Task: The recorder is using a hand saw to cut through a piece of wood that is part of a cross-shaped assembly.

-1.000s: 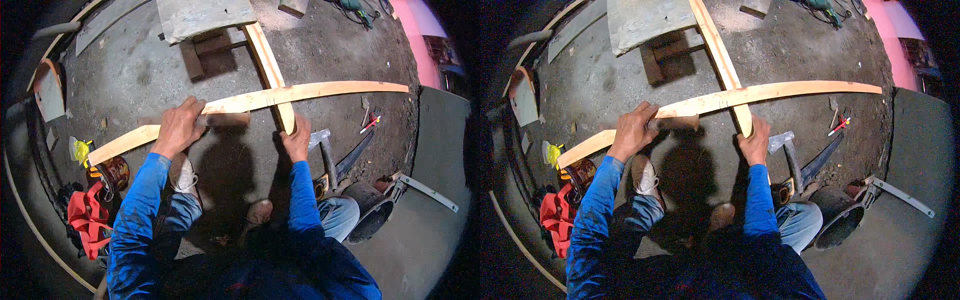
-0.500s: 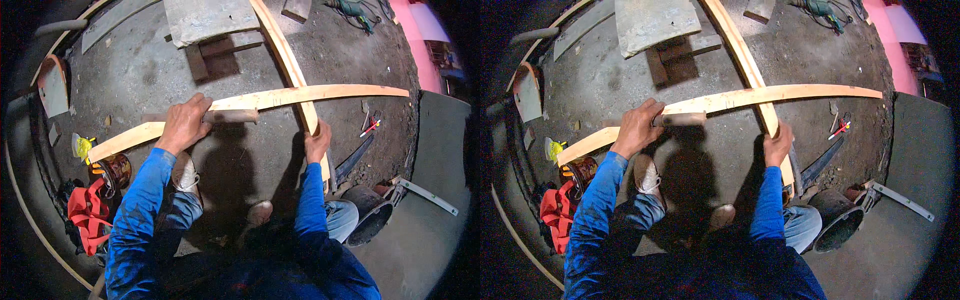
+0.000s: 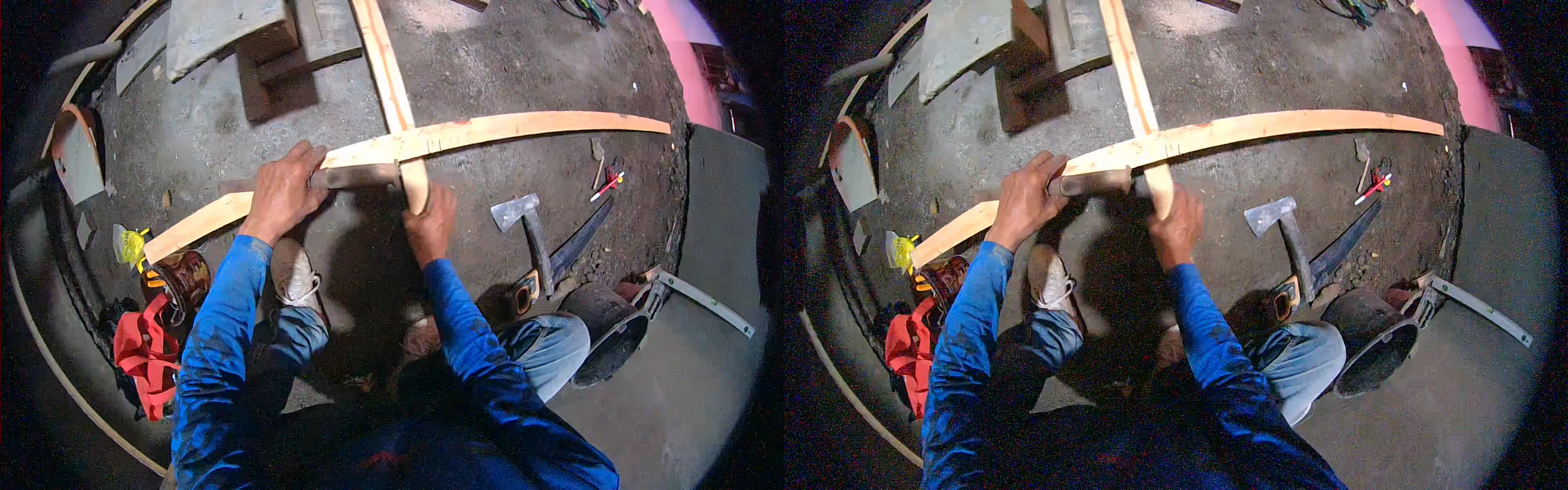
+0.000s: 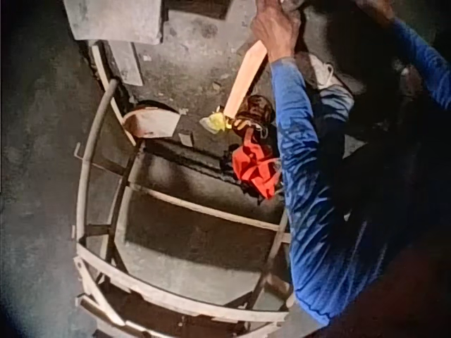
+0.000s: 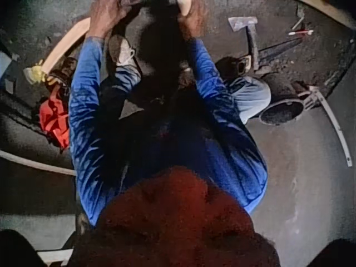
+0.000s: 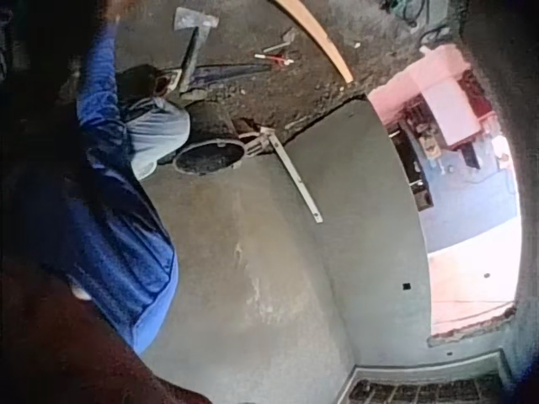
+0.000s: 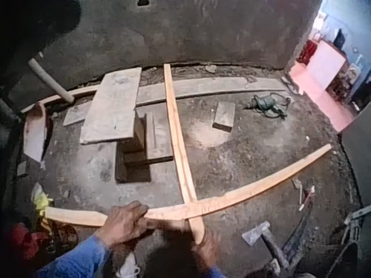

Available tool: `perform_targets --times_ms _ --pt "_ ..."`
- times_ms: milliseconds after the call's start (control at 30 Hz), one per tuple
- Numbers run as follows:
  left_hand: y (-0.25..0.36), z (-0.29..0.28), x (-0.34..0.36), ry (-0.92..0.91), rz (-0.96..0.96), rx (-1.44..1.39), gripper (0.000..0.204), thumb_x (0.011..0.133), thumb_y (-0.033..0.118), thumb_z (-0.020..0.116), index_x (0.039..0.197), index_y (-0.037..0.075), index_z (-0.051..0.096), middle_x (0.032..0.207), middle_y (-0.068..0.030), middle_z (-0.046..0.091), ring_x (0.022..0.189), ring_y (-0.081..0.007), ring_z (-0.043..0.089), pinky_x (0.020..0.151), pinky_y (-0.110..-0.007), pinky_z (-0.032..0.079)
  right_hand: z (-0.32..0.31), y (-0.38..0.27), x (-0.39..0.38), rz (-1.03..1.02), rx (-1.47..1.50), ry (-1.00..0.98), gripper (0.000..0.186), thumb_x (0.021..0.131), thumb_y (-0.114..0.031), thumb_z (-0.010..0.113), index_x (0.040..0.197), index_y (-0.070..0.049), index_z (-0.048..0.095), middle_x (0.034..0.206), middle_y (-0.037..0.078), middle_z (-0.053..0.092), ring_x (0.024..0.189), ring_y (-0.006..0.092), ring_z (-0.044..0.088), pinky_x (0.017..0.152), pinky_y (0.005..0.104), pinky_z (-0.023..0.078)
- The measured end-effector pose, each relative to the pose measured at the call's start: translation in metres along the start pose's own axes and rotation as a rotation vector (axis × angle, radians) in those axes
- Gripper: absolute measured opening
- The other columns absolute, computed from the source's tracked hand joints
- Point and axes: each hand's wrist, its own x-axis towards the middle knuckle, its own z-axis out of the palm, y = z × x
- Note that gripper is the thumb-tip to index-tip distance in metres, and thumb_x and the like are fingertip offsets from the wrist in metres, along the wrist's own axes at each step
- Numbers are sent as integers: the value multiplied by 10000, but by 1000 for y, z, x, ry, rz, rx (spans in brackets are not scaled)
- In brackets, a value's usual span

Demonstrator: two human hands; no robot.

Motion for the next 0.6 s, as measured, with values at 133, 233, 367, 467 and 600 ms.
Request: perform_targets --times_ms 133,233,367,467,600 --pt "-7 15 -3 -5 4 12 501 740 158 798 1213 66 663 1115 -144 645 933 -401 687 809 -506 556 10 -18 -10 1 126 5 599 673 -28 789 1220 -46 546 1125 196 553 1061 442 523 935 531 446" --pt "-14 25 -8 10 -5 2 518 750 173 806 1237 74 657 1132 -145 644 934 -399 691 812 -502 557 7 -18 -12 -2 94 -14 670 684 -48 809 1278 -59 499 1119 198 535 1057 447 516 926 539 443" --pt "-28 26 -12 16 40 12 528 772 190 808 1264 85 645 1146 -145 642 938 -398 692 817 -501 556 4 -5 -14 -96 116 -58 704 688 -75 837 1301 -66 490 1110 202 528 1063 444 517 935 540 441" --pt "-37 20 -18 58 10 62 527 777 191 808 1266 88 643 1143 -143 642 949 -400 691 822 -507 554 5 0 -16 -106 76 -82 730 690 -83 840 1323 -69 477 1116 202 528 1066 439 516 943 534 445" --pt "-44 20 -19 -22 -83 102 529 794 212 805 1286 105 640 1189 -132 645 991 -396 690 833 -505 555 -5 -8 -5 -176 118 -141 713 754 -155 847 1347 -64 462 1183 212 537 1100 452 523 961 541 451"
